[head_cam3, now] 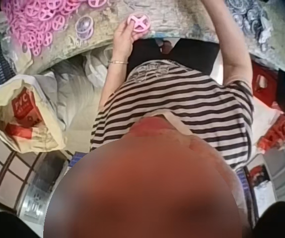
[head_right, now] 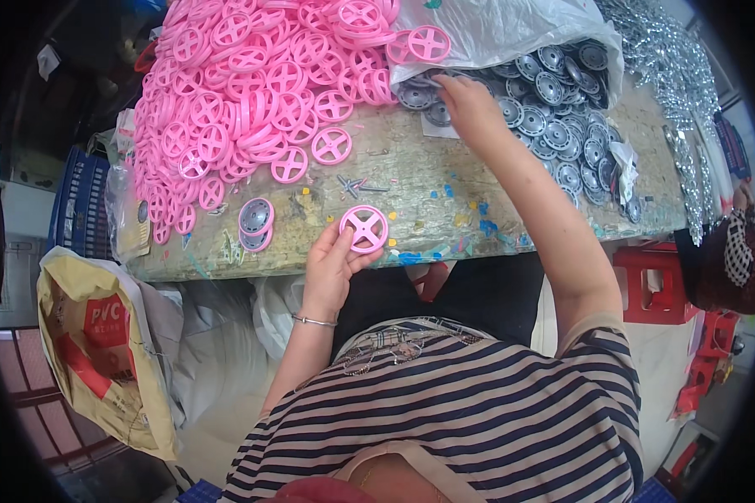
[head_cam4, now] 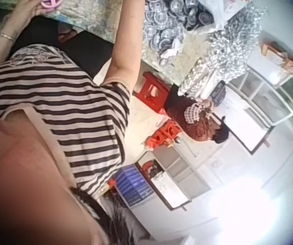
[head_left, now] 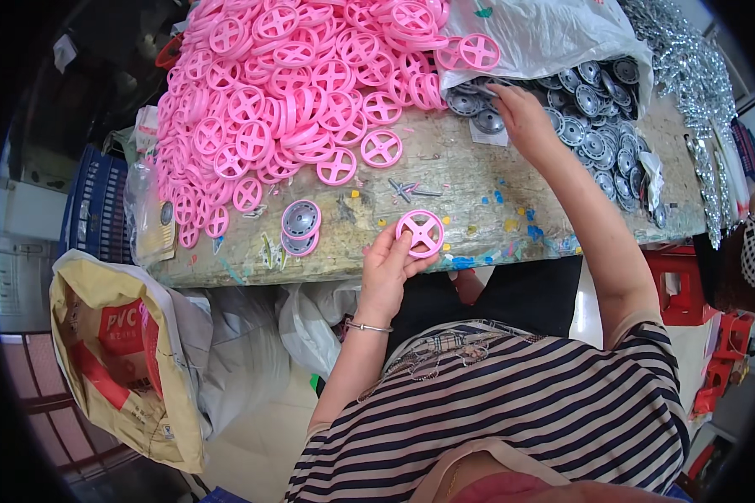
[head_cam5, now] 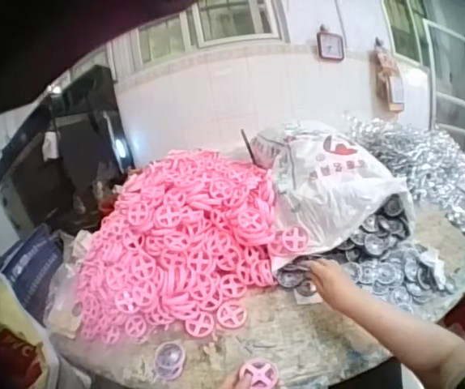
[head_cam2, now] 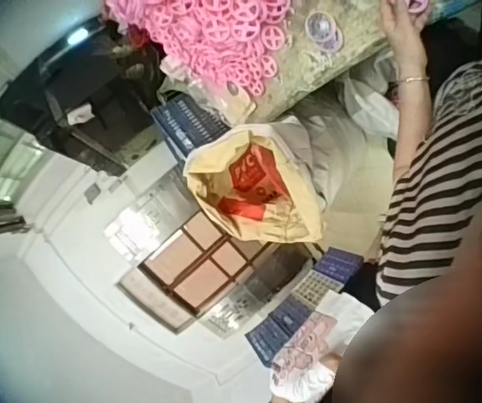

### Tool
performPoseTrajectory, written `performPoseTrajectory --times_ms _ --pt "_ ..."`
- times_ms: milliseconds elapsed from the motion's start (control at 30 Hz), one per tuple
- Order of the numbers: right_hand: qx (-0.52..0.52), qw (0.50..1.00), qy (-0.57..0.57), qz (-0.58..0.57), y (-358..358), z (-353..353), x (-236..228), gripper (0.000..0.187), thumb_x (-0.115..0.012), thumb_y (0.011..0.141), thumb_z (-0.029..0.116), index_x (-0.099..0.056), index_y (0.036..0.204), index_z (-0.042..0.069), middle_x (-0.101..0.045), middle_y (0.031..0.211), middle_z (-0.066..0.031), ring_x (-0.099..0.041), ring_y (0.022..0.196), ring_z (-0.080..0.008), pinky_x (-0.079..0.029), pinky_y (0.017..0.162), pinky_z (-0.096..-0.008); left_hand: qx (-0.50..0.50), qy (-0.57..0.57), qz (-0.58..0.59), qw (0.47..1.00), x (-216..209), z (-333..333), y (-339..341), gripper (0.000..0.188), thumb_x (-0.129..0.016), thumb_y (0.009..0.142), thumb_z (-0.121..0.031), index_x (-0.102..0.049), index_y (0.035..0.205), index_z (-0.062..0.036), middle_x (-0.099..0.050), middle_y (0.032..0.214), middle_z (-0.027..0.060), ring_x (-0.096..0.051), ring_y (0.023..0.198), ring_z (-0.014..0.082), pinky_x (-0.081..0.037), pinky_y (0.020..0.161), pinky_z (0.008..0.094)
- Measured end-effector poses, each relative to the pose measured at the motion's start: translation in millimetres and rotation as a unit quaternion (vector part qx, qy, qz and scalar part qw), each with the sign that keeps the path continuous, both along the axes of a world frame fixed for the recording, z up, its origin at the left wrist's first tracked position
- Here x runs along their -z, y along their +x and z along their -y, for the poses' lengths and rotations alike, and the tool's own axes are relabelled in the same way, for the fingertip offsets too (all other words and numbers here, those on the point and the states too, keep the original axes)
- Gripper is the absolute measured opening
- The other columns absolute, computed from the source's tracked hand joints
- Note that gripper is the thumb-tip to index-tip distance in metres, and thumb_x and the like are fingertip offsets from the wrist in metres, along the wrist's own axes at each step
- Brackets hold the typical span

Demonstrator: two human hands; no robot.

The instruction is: Manually sorting and packaging small pink and silver plastic toy components into plastic bags.

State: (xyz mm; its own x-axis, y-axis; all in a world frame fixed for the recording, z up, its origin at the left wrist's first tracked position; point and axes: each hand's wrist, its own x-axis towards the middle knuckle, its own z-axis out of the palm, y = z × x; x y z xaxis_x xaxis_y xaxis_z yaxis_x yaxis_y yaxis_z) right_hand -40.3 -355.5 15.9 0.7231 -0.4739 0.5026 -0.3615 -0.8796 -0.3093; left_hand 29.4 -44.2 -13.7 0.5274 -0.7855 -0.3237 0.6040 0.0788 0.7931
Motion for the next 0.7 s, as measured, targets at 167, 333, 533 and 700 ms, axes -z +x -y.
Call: performPoseTrajectory --times_ms 167,333,533,700 --pt "-0.238 0.952 0.194 0.001 -26 -121 -30 0.042 -0.054 0.084 -0.003 -0.055 0.125 0.007 -0.06 0.117 -0.018 -0.059 0.109 -0.0325 -0.047 0.091 -0.0364 -0.032 -0.001 -0.015 0.999 -5 0 -3 0.033 -0.045 0.1 -0.019 -0.046 0.126 0.0008 -0.061 0.113 0.0134 -0.065 0.098 0.024 -0.058 0.081 0.0355" --pt "-0.245 0.955 0.163 -0.048 -47 -173 -6 0.065 -0.059 0.071 -0.006 -0.048 0.133 0.007 -0.049 0.136 -0.0159 -0.053 0.119 -0.0354 -0.048 0.095 -0.0403 -0.039 -0.05 -0.015 0.998 -7 4 -13 0.034 -0.043 0.101 -0.02 -0.045 0.128 0.0016 -0.058 0.117 0.0145 -0.064 0.101 0.0254 -0.057 0.083 0.0371" --pt "-0.251 0.962 0.088 -0.068 -55 -186 -12 0.078 -0.064 0.061 -0.004 -0.046 0.136 0.008 -0.046 0.14 -0.0107 -0.045 0.127 -0.0344 -0.045 0.1 -0.0401 -0.079 -0.083 -0.021 0.993 -15 -6 -19 0.036 -0.041 0.102 -0.02 -0.042 0.13 0.0017 -0.055 0.122 0.0145 -0.062 0.105 0.0246 -0.057 0.085 0.0372" --pt "-0.244 0.966 0.055 -0.068 -60 -185 -9 0.074 -0.066 0.065 0.0 -0.045 0.136 0.005 -0.046 0.139 -0.0118 -0.044 0.127 -0.0373 -0.041 0.103 -0.0433 -0.067 -0.063 0.044 0.995 -18 -7 -24 0.033 -0.043 0.1 -0.016 -0.045 0.128 0.0022 -0.058 0.117 0.0133 -0.062 0.102 0.0218 -0.056 0.086 0.0366"
